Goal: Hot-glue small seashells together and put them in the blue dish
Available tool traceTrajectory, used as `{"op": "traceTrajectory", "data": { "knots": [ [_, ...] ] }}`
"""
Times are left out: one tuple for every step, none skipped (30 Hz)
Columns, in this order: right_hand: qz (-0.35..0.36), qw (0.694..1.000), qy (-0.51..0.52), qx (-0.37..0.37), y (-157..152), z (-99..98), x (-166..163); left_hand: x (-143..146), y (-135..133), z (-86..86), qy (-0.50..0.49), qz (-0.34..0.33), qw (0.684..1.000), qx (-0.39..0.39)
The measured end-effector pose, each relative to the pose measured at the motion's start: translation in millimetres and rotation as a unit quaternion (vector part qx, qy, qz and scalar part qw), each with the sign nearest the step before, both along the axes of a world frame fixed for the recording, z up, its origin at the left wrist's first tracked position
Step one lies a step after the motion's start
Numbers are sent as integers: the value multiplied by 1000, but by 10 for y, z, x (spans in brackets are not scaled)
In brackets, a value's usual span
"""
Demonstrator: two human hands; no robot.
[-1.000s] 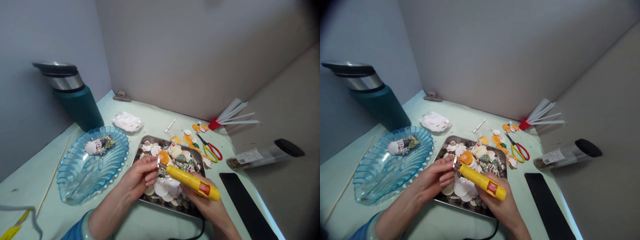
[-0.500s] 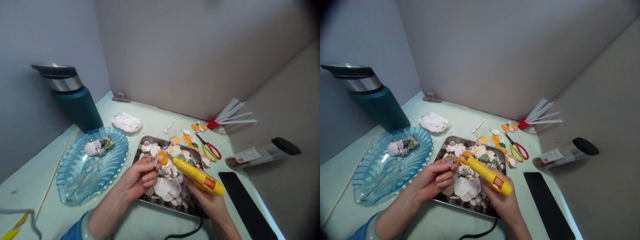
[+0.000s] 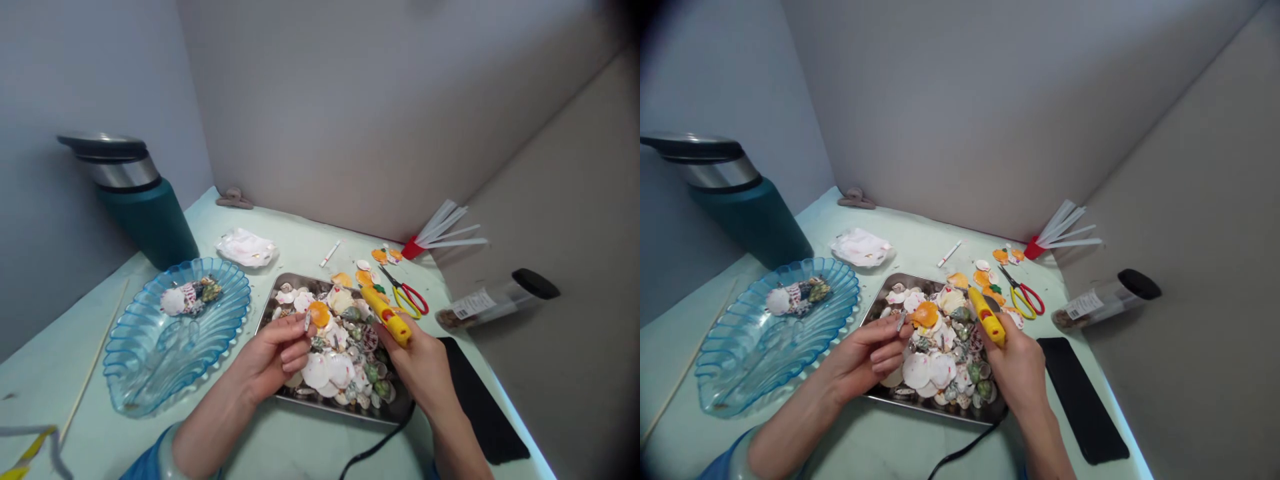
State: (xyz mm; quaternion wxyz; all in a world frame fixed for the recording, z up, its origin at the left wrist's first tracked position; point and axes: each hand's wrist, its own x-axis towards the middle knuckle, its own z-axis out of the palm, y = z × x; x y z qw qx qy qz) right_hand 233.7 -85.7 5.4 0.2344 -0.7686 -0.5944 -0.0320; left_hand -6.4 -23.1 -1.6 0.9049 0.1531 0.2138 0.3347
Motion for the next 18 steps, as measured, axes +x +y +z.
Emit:
{"op": "traceTrajectory", "data": {
  "knots": [
    [-12,999,-36,-14,26,13,-3,-5,-4,10,-6,2,1000,-8],
    [-25,997,-69,-31,54,26,-12,-9,-8,22,-13,2,1000,-17],
    [-36,993,-97,-50,83,40,-27,-13,-11,36,-21,3,999,-25],
    [-44,989,-120,-71,111,55,-44,-16,-14,49,-28,3,999,-31],
    [-48,985,-136,-92,137,69,-61,-18,-15,62,-35,2,999,-36],
    [-49,982,-147,-110,158,83,-74,-19,-15,73,-40,4,998,-39],
    [-47,979,-154,-124,173,94,-82,-20,-14,83,-44,4,998,-40],
    [-44,977,-159,-134,181,103,-83,-20,-12,91,-48,7,998,-42],
    [-41,976,-161,-140,181,110,-75,-20,-11,98,-50,10,998,-45],
    [-36,976,-160,-145,173,114,-60,-19,-9,104,-52,11,997,-49],
    [-29,976,-156,-147,158,117,-40,-19,-8,110,-55,12,997,-53],
    [-22,978,-147,-145,136,120,-18,-17,-7,116,-57,14,997,-57],
    [-12,983,-131,-132,110,125,2,-16,-7,121,-59,15,996,-61],
    [1,989,-102,-104,79,135,17,-14,-7,125,-60,16,996,-65],
    [18,996,-61,-68,46,150,23,-12,-6,127,-61,17,996,-68],
    [47,999,-5,-24,13,173,18,-10,-5,127,-61,20,995,-72],
    [90,994,63,11,-20,203,1,-8,-3,125,-60,22,995,-76],
    [140,982,124,20,-50,237,-25,-8,-1,121,-59,25,995,-77]
  ]
}}
